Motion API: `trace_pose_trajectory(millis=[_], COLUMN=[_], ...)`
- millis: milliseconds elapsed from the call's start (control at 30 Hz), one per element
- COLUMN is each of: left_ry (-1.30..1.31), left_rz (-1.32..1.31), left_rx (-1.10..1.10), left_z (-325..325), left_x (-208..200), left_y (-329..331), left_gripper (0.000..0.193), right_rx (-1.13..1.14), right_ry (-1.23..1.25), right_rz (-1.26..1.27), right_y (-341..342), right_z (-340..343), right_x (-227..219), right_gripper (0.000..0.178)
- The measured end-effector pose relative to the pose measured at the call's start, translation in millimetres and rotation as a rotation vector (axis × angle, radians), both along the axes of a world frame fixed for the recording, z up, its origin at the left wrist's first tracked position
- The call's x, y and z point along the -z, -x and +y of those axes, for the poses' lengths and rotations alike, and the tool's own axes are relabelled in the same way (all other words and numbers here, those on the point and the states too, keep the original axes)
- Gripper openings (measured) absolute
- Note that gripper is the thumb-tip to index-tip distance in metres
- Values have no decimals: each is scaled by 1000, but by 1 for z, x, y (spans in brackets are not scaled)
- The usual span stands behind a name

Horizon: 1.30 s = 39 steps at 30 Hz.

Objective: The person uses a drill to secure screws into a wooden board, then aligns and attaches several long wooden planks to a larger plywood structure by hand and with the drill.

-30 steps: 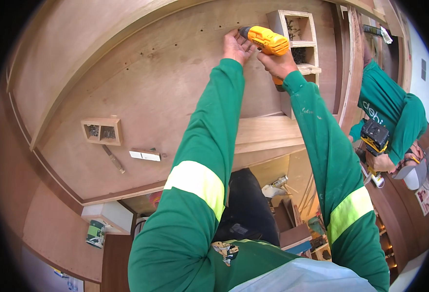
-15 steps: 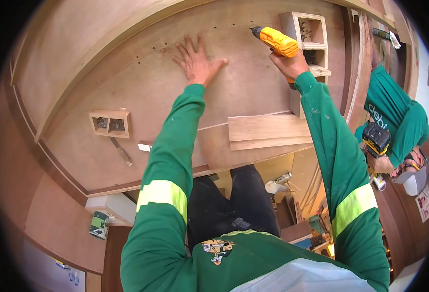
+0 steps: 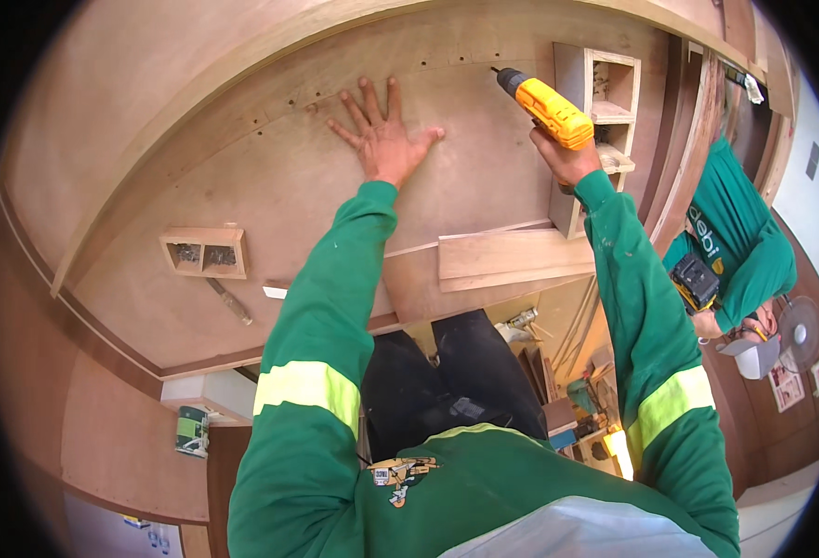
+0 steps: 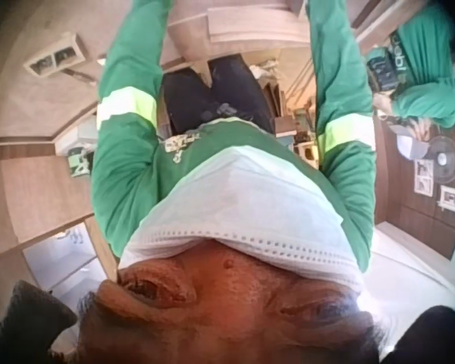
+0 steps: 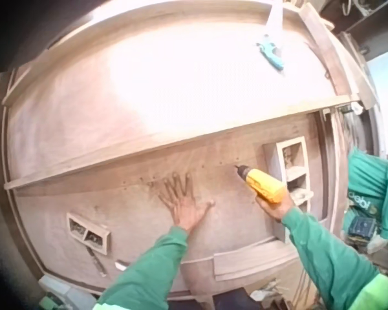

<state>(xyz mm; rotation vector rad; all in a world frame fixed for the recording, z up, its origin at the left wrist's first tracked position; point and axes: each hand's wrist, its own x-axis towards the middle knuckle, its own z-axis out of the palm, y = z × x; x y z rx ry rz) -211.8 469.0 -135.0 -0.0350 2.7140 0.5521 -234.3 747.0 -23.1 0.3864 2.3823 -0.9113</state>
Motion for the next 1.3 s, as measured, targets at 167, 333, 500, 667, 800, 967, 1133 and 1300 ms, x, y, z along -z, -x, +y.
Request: trace_pose_trajectory(millis=[167,333,500,667,800,967,1133,1300], left_ry=[-20,-68,-73,-81,-281,-502,-248,-78], left_rz=[9,26,73,104,71,277,476,465], left_rx=[-7,-31,-15,-9,48,-288,-622,-591], left_z=[-2,-4,-4,-8,-48,-135,-273,-378], left_x=[2,-1,2,5,8,-42,-85,-72], left_y=[0,-2,-7,-4,-6,-87,-180,-205], left_gripper=[120,116,118,118,99,59,30,22], right_rx=[-70,-278,-496,-576,-438,-27,70,-352], right_ry=[-55,-168,-264,-325,-406,67,203,111], right_rz=[-19,-58,-44,8,216,375,-92,-192], right_y=[16,39,65,67,-27,-254,-471,-485], right_z=[-2,1,8,2,-22,-48,-81,-125], right_x=[-4,-14,-33,-34,-26,-29,-79,-132], right_gripper=[32,33,32,33,24,28,31,28])
